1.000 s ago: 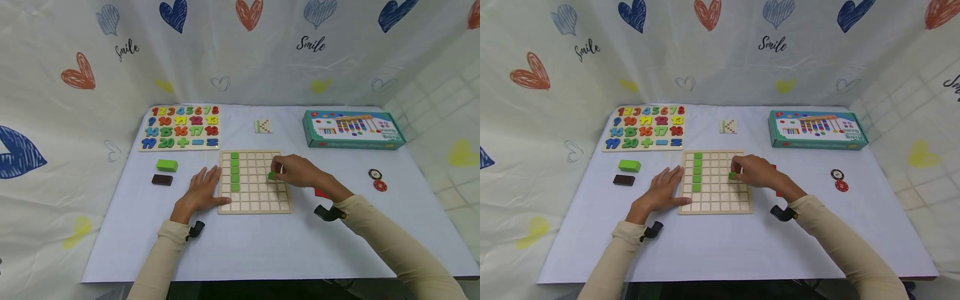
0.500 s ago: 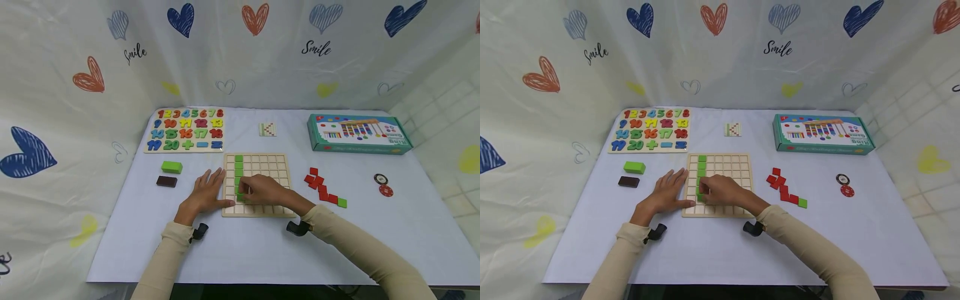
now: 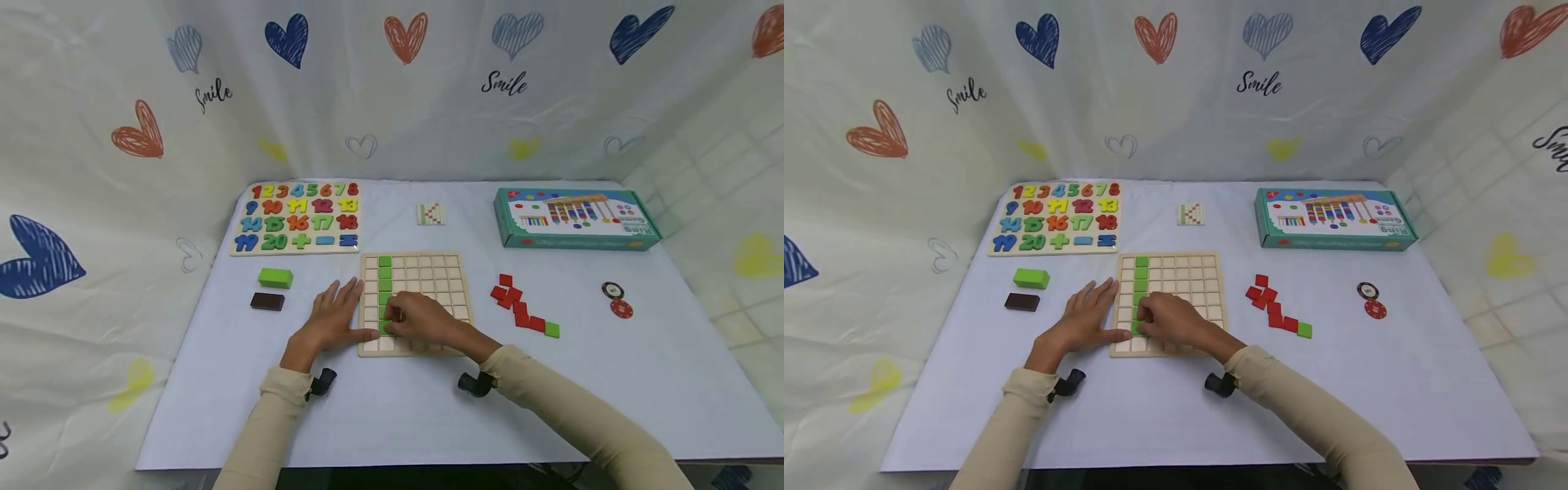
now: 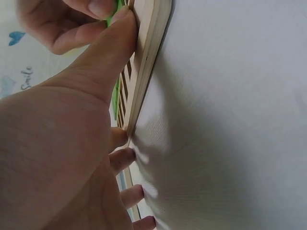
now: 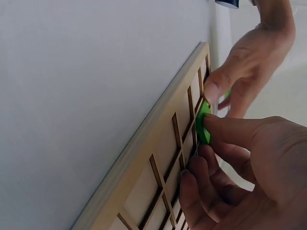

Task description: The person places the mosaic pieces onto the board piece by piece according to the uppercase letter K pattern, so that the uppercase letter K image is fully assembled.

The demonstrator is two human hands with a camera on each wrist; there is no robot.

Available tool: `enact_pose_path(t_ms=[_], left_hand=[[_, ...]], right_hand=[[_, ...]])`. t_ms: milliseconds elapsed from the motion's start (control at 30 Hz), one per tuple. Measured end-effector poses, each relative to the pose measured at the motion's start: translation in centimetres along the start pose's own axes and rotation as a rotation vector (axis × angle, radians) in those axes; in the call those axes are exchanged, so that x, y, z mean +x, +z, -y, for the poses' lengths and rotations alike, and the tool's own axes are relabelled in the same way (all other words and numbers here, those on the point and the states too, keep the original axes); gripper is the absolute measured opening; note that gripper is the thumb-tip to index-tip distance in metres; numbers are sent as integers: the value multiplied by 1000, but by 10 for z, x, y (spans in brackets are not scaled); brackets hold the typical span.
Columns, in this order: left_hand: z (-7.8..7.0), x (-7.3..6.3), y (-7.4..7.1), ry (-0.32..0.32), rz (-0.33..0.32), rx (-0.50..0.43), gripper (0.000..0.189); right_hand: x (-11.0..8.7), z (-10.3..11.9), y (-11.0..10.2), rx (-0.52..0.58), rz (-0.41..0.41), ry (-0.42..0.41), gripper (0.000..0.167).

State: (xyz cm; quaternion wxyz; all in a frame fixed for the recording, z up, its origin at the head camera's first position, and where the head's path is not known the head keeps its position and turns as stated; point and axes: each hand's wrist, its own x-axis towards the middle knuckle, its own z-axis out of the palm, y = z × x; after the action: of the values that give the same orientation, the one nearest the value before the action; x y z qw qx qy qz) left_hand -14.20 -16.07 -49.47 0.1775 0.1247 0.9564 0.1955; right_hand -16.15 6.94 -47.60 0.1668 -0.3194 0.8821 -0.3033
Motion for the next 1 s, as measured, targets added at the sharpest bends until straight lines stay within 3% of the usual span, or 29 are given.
enact_pose_path(t_ms=[200, 600, 800, 1000], left_hand=[[0, -1, 1, 2, -4, -6, 115], [0, -2, 4, 3, -6, -14, 114], [0, -3, 3, -4, -18, -35, 116], [1, -2, 5, -6, -14, -61, 117]], right_hand=[[-2, 1, 5, -5, -11, 32, 10], [-15, 5, 1, 16, -31, 13, 7], [-25, -4, -23, 26, -108, 25, 7], [-52, -38, -59, 22, -129, 72, 8]])
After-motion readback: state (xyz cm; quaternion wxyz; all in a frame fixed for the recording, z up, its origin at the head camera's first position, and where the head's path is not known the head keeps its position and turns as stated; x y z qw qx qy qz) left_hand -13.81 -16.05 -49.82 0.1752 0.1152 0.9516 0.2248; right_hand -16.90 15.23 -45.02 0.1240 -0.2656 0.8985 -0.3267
